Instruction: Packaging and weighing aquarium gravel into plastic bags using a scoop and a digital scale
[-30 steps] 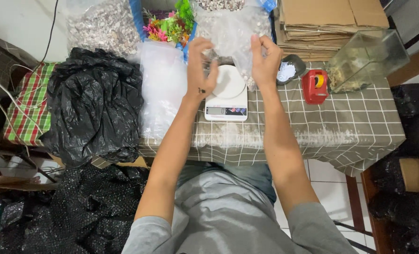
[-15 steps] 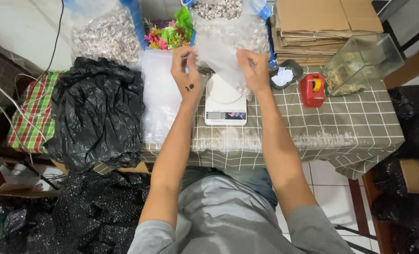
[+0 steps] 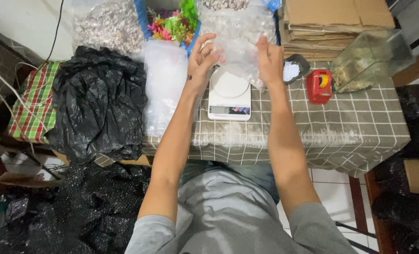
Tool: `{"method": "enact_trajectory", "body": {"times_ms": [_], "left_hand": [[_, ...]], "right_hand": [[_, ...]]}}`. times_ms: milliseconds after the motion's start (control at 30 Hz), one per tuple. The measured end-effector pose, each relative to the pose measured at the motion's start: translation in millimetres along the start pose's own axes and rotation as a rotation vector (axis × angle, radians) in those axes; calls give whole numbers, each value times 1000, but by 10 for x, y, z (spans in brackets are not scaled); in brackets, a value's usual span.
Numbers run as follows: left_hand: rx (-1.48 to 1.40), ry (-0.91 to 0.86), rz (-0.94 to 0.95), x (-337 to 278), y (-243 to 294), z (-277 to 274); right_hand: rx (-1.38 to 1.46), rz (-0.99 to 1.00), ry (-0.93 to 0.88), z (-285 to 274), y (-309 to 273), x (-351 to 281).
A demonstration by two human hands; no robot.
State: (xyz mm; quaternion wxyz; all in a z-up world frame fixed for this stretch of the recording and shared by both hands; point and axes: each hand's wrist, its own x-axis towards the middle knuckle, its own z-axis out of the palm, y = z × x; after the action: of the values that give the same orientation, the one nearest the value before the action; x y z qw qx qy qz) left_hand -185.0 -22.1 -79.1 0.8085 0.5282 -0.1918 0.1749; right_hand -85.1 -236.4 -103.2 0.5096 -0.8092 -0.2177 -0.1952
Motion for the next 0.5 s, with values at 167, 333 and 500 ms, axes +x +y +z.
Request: {"method": "enact_trajectory", "body": {"times_ms": [167, 333, 500], "left_hand": [[186, 212, 134, 33, -139, -149], [353, 387, 234, 31, -67, -92], [686, 464, 403, -61, 133, 145]], "right_hand": [[28, -46, -154, -91, -245, -23], [69, -13, -40, -176, -395, -25], [-9, -77, 255, -95, -394, -46]]}}
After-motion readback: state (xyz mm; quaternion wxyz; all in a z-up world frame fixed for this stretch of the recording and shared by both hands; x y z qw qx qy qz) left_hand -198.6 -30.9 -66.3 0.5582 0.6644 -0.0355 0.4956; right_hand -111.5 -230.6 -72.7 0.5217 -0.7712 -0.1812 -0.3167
